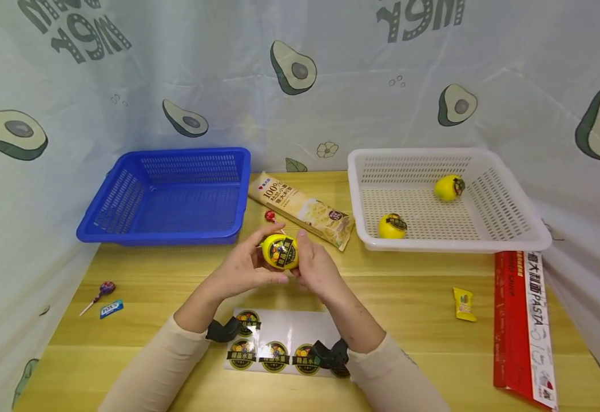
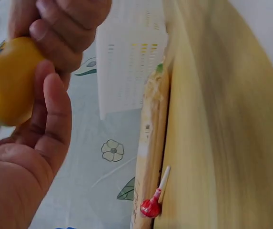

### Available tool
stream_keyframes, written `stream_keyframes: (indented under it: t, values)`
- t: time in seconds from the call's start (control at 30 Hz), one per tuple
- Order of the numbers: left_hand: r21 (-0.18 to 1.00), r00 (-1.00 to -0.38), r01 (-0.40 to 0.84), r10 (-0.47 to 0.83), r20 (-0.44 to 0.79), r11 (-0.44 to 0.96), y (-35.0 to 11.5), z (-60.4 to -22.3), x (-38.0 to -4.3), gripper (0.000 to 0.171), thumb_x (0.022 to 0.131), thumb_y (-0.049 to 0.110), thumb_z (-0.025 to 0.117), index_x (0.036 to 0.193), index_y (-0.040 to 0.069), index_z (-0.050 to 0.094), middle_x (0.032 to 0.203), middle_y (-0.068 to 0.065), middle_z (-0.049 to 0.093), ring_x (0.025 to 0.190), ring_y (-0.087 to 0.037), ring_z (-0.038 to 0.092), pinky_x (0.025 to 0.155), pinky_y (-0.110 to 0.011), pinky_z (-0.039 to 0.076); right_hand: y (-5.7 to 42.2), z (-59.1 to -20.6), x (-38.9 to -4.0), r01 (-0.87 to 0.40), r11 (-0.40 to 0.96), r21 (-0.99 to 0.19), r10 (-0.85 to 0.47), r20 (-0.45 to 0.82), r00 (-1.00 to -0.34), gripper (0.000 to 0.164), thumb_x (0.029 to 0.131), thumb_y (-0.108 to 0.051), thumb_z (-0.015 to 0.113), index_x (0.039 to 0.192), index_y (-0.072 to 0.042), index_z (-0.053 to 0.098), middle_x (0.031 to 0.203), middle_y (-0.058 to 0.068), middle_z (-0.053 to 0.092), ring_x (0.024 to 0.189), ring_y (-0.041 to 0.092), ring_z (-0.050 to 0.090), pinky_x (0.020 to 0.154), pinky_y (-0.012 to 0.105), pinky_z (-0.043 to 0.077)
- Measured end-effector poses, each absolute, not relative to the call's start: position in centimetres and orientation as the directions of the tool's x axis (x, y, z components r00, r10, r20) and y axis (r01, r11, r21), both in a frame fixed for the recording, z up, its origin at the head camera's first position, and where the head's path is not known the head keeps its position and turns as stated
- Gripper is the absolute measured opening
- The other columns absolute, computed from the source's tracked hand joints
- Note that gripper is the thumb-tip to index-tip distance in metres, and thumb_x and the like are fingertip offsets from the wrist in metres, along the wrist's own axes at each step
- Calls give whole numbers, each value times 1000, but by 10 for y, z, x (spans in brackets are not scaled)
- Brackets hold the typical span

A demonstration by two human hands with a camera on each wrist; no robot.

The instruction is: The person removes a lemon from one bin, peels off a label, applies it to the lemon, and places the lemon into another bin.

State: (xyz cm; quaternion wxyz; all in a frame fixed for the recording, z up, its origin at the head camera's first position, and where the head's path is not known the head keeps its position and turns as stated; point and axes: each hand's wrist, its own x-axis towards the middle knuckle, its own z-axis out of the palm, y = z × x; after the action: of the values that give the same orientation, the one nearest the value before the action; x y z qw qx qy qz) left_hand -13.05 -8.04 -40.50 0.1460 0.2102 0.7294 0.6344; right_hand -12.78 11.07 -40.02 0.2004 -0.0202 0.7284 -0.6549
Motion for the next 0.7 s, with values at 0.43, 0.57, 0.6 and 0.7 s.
stream_keyframes:
  t: [0.43, 0.57, 0.6, 0.7]
  values:
    - [928, -832, 361, 480, 277, 91, -74, -404, -127, 57, 96, 4, 69, 149, 12, 50, 154, -10, 46, 98, -18, 63, 84, -29, 61, 110, -399, -112, 279, -60, -959, -264, -254, -931, 65, 111, -50, 11, 116, 3, 49, 71, 0, 54, 53, 9, 48, 51, 21, 47]
    - [919, -837, 362, 488, 247, 155, -70, -404, -127, 58, 93, 9, 74, 147, 15, 52, 148, -6, 53, 103, -17, 62, 83, -30, 60, 108, -402, -101, 339, -144, -930, -267, -293, -918, 63, 111, -44, 7, 123, 4, 45, 77, 0, 58, 58, 9, 52, 56, 19, 50]
    - [921, -836, 357, 493, 241, 154, -70, -404, -128, 58, 93, 9, 75, 146, 15, 53, 148, -6, 54, 106, -17, 62, 84, -30, 60, 108, -403, -99, 340, -146, -929, -260, -296, -919, 62, 112, -43, 6, 123, 4, 45, 78, 1, 58, 58, 9, 53, 57, 20, 50]
    - [932, -825, 341, 513, 237, 118, -67, -405, -128, 56, 91, 4, 75, 143, 12, 55, 151, -8, 52, 114, -19, 62, 87, -31, 60, 107, -404, -94, 329, -143, -933, -232, -292, -928, 60, 112, -40, 6, 125, 5, 44, 75, 2, 58, 58, 9, 54, 57, 20, 52]
